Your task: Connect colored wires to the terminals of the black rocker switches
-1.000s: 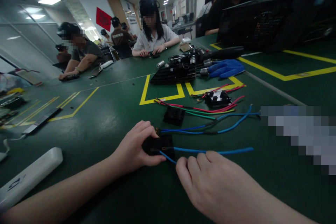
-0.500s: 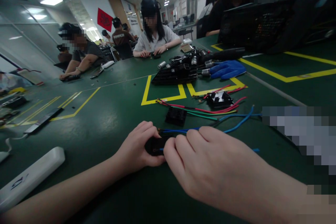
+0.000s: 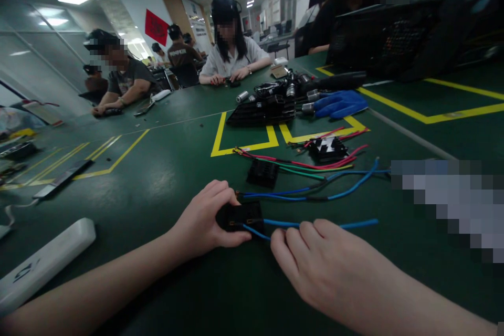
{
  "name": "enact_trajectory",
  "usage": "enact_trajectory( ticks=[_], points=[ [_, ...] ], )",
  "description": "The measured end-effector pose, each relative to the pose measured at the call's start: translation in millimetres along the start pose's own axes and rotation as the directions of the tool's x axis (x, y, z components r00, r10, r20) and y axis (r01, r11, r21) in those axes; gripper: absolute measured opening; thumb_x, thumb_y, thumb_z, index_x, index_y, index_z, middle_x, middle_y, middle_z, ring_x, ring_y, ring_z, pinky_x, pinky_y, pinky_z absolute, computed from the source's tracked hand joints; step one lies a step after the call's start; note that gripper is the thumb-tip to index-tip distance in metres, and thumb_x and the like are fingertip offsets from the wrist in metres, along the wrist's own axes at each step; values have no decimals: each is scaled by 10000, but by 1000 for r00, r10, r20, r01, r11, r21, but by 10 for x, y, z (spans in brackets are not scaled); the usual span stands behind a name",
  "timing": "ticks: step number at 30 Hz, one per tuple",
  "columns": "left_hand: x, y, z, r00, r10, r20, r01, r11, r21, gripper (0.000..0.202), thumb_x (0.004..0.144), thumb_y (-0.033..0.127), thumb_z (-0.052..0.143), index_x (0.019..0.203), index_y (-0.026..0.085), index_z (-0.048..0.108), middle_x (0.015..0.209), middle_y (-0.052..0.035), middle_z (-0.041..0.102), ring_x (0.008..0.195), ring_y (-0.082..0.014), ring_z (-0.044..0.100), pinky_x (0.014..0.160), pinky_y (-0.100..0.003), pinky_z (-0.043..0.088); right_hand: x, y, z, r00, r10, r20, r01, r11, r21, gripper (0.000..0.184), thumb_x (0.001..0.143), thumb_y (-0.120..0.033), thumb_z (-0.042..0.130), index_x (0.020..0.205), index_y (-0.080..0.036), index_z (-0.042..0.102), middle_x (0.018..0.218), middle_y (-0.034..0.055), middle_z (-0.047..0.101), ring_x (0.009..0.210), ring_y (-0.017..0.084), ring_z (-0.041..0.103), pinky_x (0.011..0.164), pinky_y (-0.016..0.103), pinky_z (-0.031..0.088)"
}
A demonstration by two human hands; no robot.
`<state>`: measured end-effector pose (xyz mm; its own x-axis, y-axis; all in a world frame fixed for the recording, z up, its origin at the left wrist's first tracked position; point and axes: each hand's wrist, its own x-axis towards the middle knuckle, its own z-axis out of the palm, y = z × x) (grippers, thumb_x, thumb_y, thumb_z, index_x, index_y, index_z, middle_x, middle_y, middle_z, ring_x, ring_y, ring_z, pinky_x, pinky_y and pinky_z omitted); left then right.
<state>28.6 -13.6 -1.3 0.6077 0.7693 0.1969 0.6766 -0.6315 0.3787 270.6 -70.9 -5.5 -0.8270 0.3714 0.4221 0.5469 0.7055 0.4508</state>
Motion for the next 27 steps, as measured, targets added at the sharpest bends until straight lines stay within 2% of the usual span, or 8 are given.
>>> enact_trajectory(
  ticks=[4, 9, 13, 19, 24, 27],
  points=[
    [4, 10, 0, 1000, -3, 0, 3, 1000, 0, 460, 648, 439, 853, 795, 203, 487, 826, -1, 519, 805, -212, 484, 673, -312, 395, 20, 18, -11, 1000, -3, -16, 3, 1000, -4, 336, 774, 26, 399, 913, -154, 646, 657, 20, 674, 534, 177, 545, 555, 333, 347],
    [-1, 1, 14, 1000, -1, 2, 1, 1000, 14, 433, 663, 429, 829, 800, 209, 482, 835, -2, 526, 810, -213, 486, 677, -315, 396, 148, 156, -171, 995, -20, -99, 14, 998, -60, 347, 898, 17, 309, 930, -132, 621, 635, 15, 650, 539, 179, 549, 552, 356, 319],
    [-3, -17, 27, 1000, 12, -11, -11, 1000, 28, 423, 662, 414, 823, 807, 208, 483, 833, -3, 525, 810, -213, 484, 679, -317, 392, 295, 231, -263, 993, -14, -118, 4, 996, -88, 324, 903, 12, 336, 934, -118, 631, 659, 28, 655, 547, 175, 547, 555, 362, 320],
    [5, -2, 1, 1000, -2, 3, 2, 1000, 15, 417, 665, 418, 824, 810, 207, 495, 839, -9, 537, 812, -218, 491, 682, -323, 400, 147, 148, -181, 998, -5, -56, 3, 999, -45, 321, 813, 26, 394, 917, -135, 651, 635, 22, 655, 523, 177, 546, 541, 345, 340],
    [-4, 0, -8, 1000, -12, 12, 12, 1000, -1, 415, 674, 424, 826, 807, 202, 502, 838, -9, 537, 807, -214, 489, 683, -322, 400, 39, 42, -62, 998, -1, 64, 0, 1000, 19, 253, 733, -54, 524, 902, -171, 672, 645, 14, 682, 507, 168, 554, 517, 314, 359],
    [-5, 0, -4, 1000, -6, 7, 7, 1000, -9, 404, 678, 410, 824, 806, 202, 502, 834, -6, 534, 807, -212, 487, 685, -320, 401, 49, 9, -31, 996, 10, 91, -13, 999, 35, 236, 717, -84, 559, 903, -175, 673, 635, 8, 675, 506, 168, 557, 507, 310, 354]
  ],
)
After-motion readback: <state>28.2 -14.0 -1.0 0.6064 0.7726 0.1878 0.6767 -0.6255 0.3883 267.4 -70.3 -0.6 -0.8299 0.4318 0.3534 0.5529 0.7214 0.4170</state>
